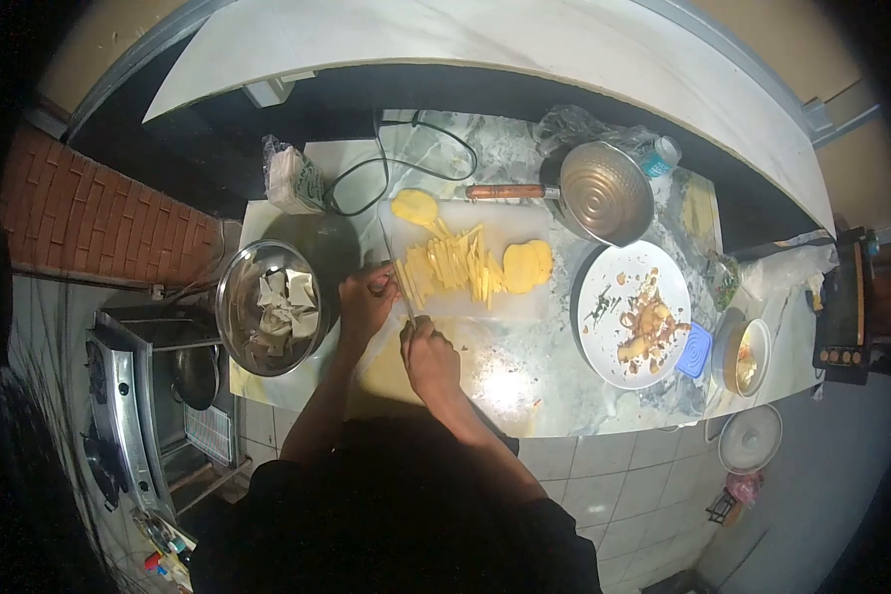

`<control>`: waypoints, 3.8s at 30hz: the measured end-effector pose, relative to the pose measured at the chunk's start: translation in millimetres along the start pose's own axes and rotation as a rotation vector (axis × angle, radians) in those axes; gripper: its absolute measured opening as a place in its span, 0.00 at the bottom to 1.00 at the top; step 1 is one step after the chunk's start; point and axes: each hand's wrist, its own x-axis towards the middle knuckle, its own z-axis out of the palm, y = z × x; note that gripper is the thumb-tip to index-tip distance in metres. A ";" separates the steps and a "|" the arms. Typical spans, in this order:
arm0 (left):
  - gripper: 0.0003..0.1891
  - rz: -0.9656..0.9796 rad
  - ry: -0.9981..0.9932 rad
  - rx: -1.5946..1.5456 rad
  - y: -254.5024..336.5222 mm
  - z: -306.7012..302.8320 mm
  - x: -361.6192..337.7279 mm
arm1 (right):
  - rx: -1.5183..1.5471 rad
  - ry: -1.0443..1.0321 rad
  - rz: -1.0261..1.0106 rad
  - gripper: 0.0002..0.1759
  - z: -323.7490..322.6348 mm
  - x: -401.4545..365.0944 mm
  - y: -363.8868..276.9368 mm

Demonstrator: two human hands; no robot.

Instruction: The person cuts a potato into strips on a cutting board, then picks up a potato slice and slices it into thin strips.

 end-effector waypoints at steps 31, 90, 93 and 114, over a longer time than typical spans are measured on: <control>0.13 0.156 0.074 0.138 -2.3 1.6 1.7 | -0.058 -0.062 0.084 0.17 12.5 9.1 3.7; 0.09 0.087 0.007 0.026 27.7 -13.4 10.5 | 0.038 0.012 0.076 0.16 -10.6 -5.9 12.0; 0.09 0.077 0.024 0.001 30.0 -10.5 11.6 | 0.105 0.047 0.057 0.16 -15.1 -6.2 10.0; 0.10 0.082 0.004 -0.057 43.8 -9.9 18.9 | 0.110 0.100 0.112 0.16 -48.3 -6.0 35.4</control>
